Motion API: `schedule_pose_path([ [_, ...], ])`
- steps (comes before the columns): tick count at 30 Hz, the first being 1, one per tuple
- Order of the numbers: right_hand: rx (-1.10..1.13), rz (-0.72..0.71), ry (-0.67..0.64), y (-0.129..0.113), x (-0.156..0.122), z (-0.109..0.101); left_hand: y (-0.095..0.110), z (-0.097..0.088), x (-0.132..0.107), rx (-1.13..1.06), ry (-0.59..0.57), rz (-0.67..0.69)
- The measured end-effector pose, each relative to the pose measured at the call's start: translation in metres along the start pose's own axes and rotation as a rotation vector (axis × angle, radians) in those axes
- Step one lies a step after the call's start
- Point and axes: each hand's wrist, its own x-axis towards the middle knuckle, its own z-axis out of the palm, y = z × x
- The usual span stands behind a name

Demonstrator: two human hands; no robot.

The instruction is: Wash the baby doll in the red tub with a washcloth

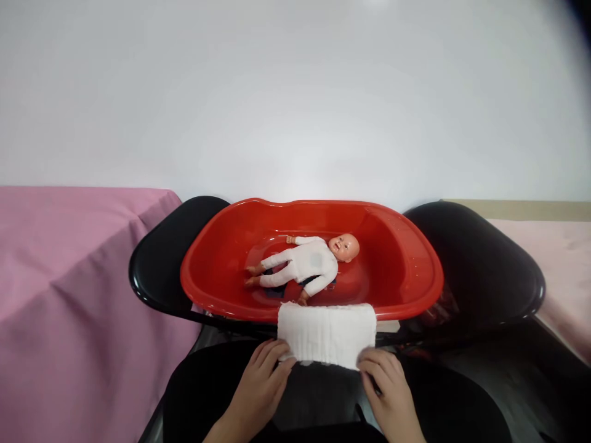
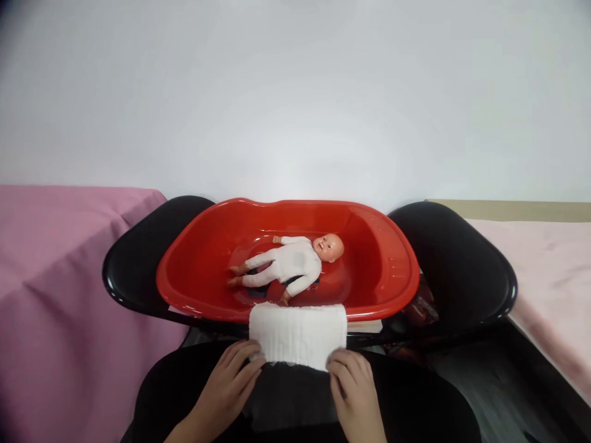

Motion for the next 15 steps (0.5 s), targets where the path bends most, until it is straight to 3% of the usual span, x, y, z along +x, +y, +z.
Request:
schedule_pose_path([
  [2, 0.02, 0.033, 0.046, -0.004, 0.0, 0.003, -0.001, 0.002, 0.0, 0.034, 0.0, -0.009],
  [5, 0.096, 0.098, 0.148, -0.011, 0.009, 0.003, 0.001, 0.002, 0.009, 0.058, 0.092, -0.01],
  [7, 0.115, 0.1, 0.206, -0.013, 0.022, -0.002, 0.002, 0.001, 0.023, 0.081, 0.162, -0.001],
  [9, 0.049, 0.036, 0.195, -0.01, 0.04, -0.008, -0.001, 0.0, 0.043, 0.113, 0.158, 0.029],
  [11, -0.086, -0.07, 0.092, -0.003, 0.063, -0.015, -0.007, 0.0, 0.065, 0.148, 0.051, 0.065],
  [15, -0.337, -0.215, -0.252, 0.016, 0.107, -0.024, -0.021, 0.002, 0.104, 0.204, -0.305, 0.053],
])
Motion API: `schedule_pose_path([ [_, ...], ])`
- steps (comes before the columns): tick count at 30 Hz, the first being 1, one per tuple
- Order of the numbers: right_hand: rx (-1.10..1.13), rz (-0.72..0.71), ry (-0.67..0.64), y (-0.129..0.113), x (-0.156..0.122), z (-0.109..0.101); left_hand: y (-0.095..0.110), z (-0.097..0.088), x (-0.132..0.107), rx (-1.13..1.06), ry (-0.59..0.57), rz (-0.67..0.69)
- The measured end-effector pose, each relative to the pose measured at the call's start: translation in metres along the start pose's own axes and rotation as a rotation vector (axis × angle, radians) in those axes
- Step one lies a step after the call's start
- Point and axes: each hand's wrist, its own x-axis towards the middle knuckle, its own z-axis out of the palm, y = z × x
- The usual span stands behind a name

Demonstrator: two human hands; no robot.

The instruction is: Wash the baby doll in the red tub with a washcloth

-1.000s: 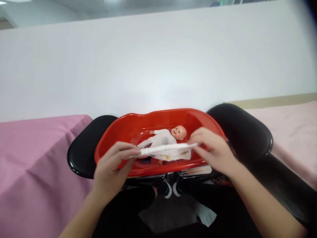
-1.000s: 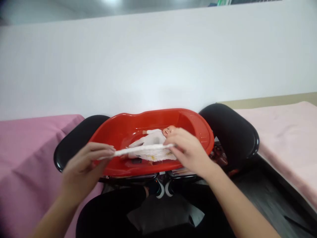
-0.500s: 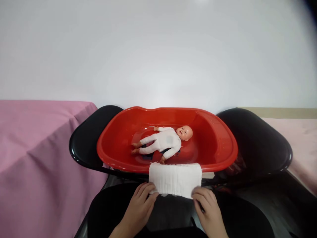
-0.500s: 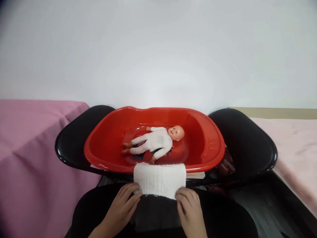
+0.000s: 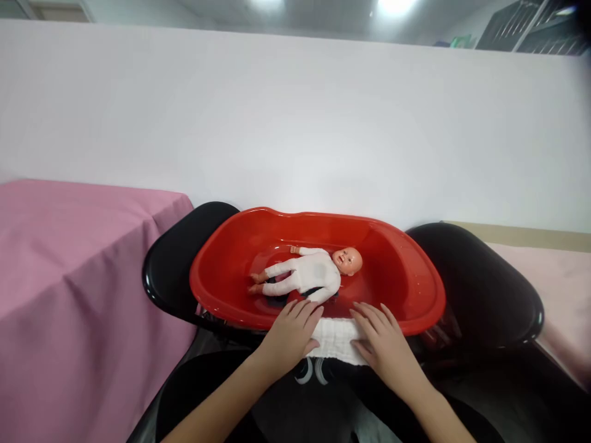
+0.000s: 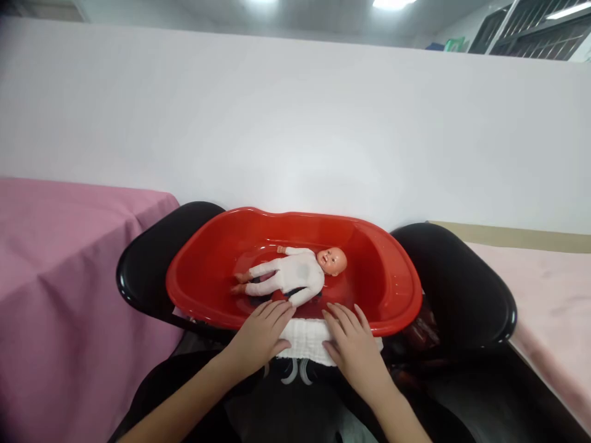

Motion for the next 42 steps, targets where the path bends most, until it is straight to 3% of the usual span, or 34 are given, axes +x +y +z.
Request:
schedule_pose_path([
  [4, -0.01, -0.055, -0.27, 0.012, 0.029, -0.007, -0.005, -0.003, 0.02, -0.005, -0.288, -0.035],
  [12, -0.017, -0.015, -0.55, 0.0, 0.055, -0.006, -0.012, 0.001, 0.029, -0.021, -0.523, -0.039],
  [18, -0.087, -0.04, -0.565, 0.007, 0.052, -0.003, -0.02, -0.002, 0.023, 0.022, -0.451, -0.026],
  [27, -0.103, -0.056, -0.571, 0.008, 0.053, -0.005, -0.031, 0.001, 0.014, 0.058, -0.446, 0.019],
  [36, -0.126, -0.003, -0.55, 0.014, 0.043, -0.013, -0.045, 0.0, -0.012, 0.07, -0.228, -0.015],
  [42, -0.143, 0.017, -0.557, 0.012, 0.045, -0.019, -0.05, 0.004, -0.019, 0.069, -0.201, -0.052],
])
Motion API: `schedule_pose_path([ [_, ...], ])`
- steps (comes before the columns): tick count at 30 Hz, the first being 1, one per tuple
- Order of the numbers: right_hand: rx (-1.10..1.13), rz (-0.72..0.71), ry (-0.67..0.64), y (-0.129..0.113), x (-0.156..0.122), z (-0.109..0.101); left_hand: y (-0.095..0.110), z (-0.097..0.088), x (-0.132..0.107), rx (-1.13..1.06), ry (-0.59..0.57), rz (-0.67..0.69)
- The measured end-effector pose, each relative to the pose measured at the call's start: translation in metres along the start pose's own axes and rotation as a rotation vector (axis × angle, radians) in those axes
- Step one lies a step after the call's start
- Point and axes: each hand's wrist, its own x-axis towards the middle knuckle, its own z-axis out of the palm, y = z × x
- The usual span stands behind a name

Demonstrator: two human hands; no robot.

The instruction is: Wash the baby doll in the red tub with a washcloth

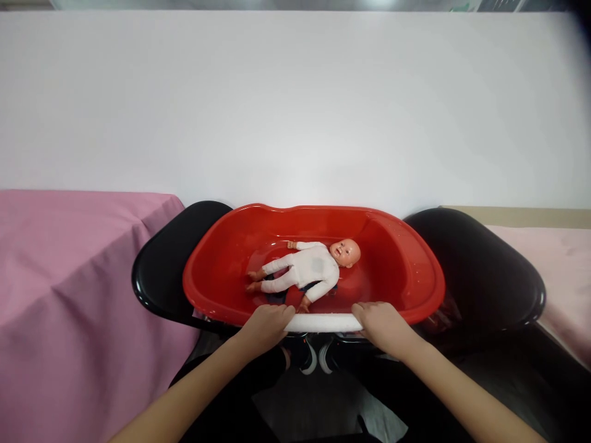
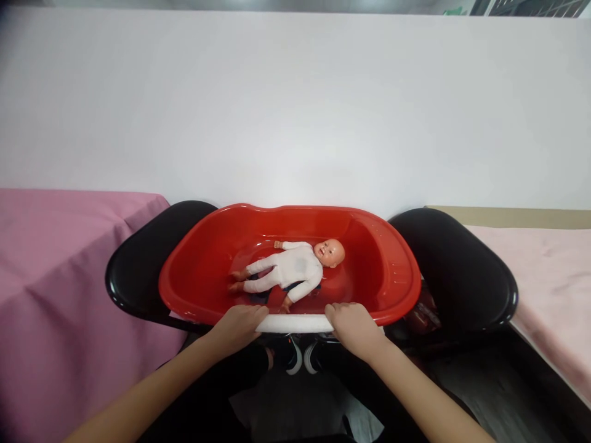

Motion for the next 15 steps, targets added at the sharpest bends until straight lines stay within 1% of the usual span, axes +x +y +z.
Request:
schedule_pose_path([
  [5, 0.012, 0.002, 0.002, -0.005, 0.001, -0.004, 0.002, -0.002, 0.001, 0.01, -0.043, -0.025],
  [6, 0.01, -0.001, 0.013, -0.008, 0.001, -0.004, 0.004, -0.003, 0.0, 0.015, -0.038, -0.03],
  [8, 0.004, -0.006, 0.049, -0.016, 0.001, -0.005, 0.008, -0.003, -0.001, 0.029, 0.013, -0.035],
  [10, 0.01, -0.029, 0.088, -0.027, 0.003, -0.007, 0.016, -0.004, -0.002, 0.035, 0.087, -0.039],
  [12, 0.032, -0.062, 0.112, -0.04, 0.007, -0.011, 0.028, -0.006, 0.003, 0.021, 0.131, -0.028],
  [13, 0.045, -0.076, 0.116, -0.046, 0.01, -0.014, 0.034, -0.007, 0.007, 0.007, 0.128, -0.015],
  [15, 0.067, -0.079, 0.097, -0.056, 0.017, -0.019, 0.047, -0.008, 0.02, -0.022, 0.084, 0.0],
])
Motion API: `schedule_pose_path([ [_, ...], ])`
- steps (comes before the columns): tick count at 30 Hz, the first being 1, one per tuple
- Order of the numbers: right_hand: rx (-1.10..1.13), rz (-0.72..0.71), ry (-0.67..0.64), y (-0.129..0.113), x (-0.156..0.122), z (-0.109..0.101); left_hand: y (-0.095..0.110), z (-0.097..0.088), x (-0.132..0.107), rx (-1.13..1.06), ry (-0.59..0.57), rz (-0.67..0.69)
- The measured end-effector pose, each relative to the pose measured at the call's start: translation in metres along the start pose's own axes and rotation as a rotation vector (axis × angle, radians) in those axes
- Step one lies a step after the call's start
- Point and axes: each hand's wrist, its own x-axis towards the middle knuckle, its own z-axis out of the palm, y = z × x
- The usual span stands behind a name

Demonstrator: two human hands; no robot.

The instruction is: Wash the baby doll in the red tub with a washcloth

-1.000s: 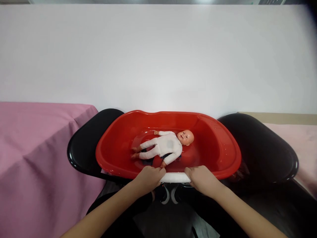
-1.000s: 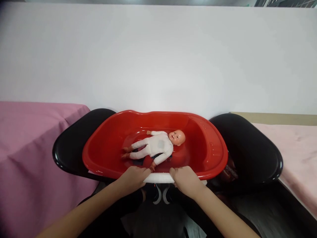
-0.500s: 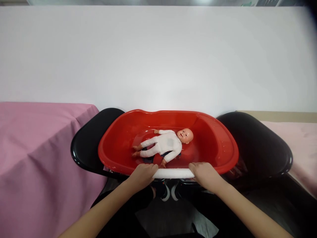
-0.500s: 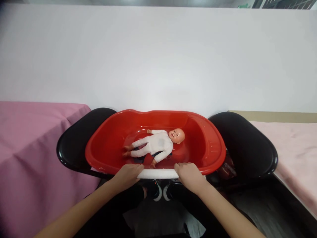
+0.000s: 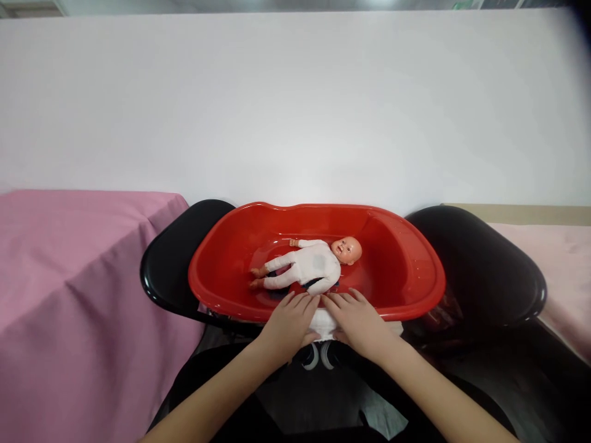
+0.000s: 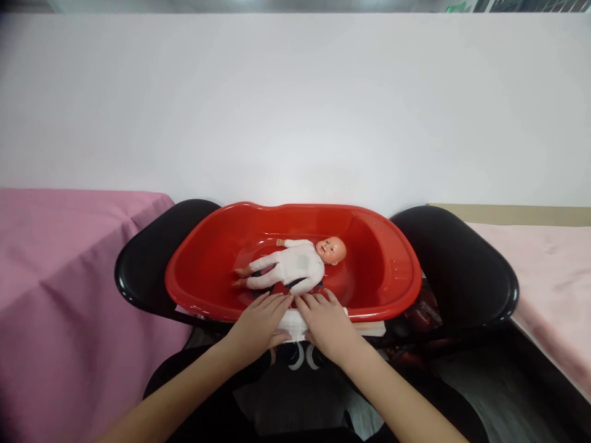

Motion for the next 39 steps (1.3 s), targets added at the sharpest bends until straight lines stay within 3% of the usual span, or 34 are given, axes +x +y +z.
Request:
schedule_pose_path([
  [4, 0.035, 0.016, -0.1, -0.003, 0.013, -0.001, 0.015, 0.006, 0.026, 0.008, -0.128, -0.021],
  [8, 0.074, -0.006, -0.105, 0.009, 0.016, 0.006, 0.013, 0.013, 0.033, 0.055, -0.226, -0.043],
  [14, 0.069, 0.018, -0.064, 0.024, 0.008, 0.014, 0.002, 0.015, 0.021, 0.073, -0.176, 0.053],
  [23, -0.027, 0.036, -0.066, 0.038, -0.004, 0.016, -0.014, 0.006, 0.01, 0.12, -0.232, 0.076],
  [34, -0.047, 0.046, -0.074, 0.065, -0.022, 0.02, -0.044, 0.0, -0.009, 0.112, -0.301, -0.003],
  [39, -0.047, 0.087, -0.05, 0.076, -0.033, 0.023, -0.052, -0.005, -0.022, 0.064, -0.27, -0.048],
])
